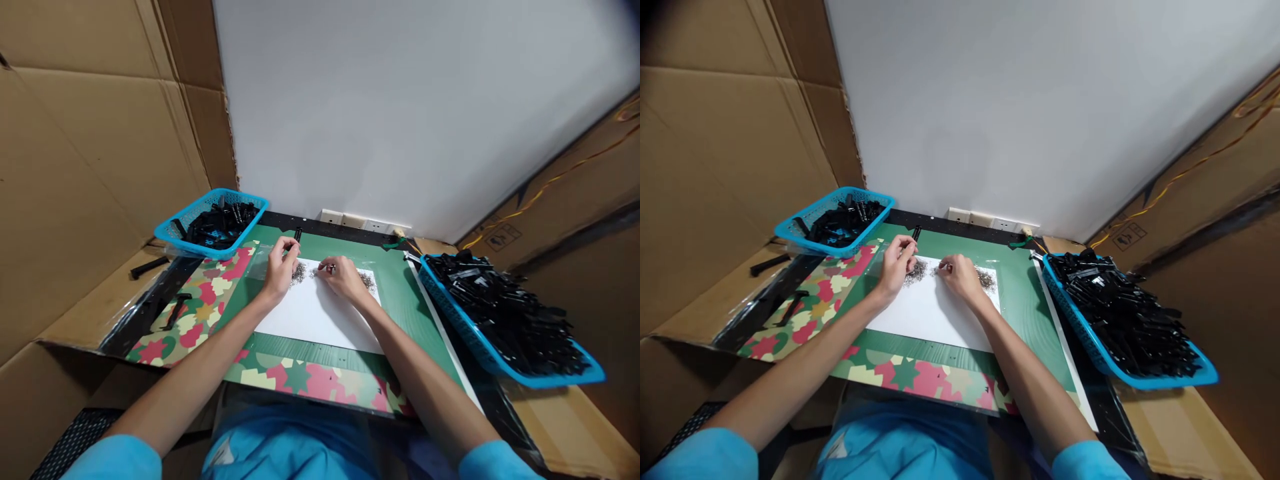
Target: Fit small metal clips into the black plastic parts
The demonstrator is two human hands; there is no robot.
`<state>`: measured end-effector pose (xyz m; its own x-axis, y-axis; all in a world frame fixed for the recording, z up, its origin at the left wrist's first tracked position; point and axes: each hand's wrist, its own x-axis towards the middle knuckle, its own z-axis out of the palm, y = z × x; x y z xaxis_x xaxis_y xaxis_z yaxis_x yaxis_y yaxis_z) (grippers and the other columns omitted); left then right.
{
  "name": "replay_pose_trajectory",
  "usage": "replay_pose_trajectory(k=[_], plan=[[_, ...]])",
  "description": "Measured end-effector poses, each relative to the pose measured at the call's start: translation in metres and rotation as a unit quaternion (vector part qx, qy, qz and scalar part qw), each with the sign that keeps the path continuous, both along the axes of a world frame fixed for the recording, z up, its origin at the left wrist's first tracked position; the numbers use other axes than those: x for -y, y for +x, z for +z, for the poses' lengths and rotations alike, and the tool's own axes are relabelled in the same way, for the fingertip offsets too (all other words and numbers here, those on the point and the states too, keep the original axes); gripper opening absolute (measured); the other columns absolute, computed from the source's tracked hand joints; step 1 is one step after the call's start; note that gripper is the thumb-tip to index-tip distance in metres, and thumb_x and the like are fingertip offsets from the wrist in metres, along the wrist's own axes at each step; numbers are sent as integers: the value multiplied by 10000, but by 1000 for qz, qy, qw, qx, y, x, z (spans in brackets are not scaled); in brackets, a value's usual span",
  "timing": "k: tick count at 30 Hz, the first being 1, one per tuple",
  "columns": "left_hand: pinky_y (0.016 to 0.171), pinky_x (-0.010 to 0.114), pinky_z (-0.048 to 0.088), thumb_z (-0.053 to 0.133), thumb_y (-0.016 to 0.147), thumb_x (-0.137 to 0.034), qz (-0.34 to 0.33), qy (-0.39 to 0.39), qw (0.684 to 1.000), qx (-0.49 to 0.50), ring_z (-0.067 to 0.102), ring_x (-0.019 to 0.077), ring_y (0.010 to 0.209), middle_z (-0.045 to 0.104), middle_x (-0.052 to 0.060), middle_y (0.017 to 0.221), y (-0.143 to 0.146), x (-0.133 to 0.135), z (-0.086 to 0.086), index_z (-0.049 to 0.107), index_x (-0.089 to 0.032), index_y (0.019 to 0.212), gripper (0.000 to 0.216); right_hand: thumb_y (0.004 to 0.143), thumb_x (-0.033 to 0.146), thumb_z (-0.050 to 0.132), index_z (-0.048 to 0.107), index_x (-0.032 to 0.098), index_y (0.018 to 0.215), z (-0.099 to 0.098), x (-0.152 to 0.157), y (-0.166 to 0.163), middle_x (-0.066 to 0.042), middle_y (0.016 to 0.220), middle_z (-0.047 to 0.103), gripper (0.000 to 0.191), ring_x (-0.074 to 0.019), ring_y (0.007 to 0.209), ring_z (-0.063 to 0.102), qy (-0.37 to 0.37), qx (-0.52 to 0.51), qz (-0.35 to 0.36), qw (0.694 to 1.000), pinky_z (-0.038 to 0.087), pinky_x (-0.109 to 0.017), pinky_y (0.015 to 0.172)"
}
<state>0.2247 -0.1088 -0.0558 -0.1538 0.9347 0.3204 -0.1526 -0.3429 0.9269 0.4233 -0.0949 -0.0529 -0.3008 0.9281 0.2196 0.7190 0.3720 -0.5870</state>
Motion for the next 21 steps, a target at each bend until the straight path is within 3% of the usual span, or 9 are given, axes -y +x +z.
replay_pose_trajectory(k=[8,13,21], plan=[[461,195,319,659,992,-428,-20,-8,1000,-3,425,41,534,549,-17,888,3,5,5,580,-212,994,230,901,224,701,831,204,899,0,-9,-2,-80,859,813,131,-224,724,698,-5,26,-9,1000,428,-280,645],[470,192,350,661,991,-420,-28,-7,999,-27,446,50,552,572,-11,884,2,5,2,601,-208,1012,221,951,200,648,800,201,928,-7,-9,0,-100,964,822,154,-247,859,727,8,28,12,1000,448,-287,736],[467,194,344,686,956,-479,-40,-26,997,-64,451,60,542,592,-19,853,2,5,-1,635,-207,1026,286,1029,160,574,749,167,1002,-12,-8,-1,-165,1025,767,177,-287,947,671,72,139,5,988,392,-334,811]])
